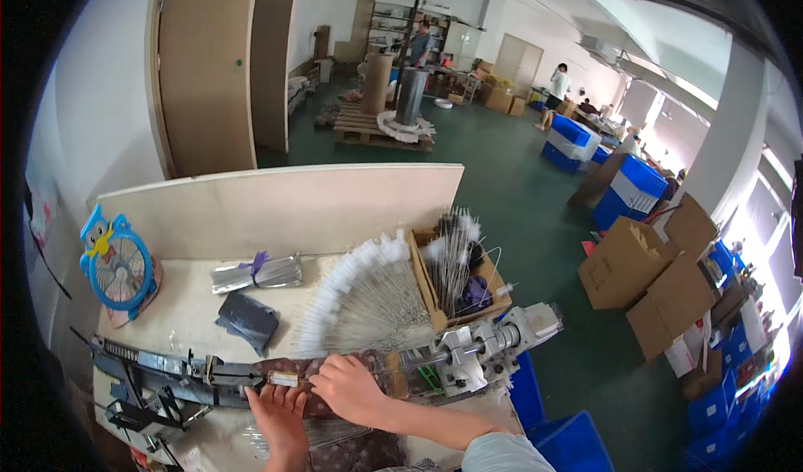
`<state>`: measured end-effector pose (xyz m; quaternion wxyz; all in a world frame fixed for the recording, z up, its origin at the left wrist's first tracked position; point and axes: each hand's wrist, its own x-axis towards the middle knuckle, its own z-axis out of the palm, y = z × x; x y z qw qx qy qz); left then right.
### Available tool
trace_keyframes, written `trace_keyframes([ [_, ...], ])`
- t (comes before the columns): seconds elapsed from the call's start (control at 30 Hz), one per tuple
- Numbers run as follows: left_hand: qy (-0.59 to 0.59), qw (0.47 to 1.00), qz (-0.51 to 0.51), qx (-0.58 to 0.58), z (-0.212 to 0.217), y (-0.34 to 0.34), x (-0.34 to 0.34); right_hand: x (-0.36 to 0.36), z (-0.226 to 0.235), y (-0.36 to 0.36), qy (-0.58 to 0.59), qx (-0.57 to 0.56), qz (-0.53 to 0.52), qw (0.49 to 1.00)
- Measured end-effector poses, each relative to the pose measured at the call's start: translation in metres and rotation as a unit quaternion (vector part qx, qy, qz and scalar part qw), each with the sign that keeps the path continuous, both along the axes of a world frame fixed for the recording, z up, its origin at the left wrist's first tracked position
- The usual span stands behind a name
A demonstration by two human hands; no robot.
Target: The recorder assembles small brushes or applicators by inserting fiber bundles and metal tubes into a manual crimping fixture.
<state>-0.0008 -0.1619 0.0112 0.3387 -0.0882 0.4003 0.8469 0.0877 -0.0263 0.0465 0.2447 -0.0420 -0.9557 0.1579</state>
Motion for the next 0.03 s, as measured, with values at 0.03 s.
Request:
trace_keyframes([
  [0.03,0.001,1.000,-0.004,-0.017,-0.0039,0.0019,-0.0027,0.0012,0.0041,0.0016,-0.025,-0.004,-0.001,1.000],
])
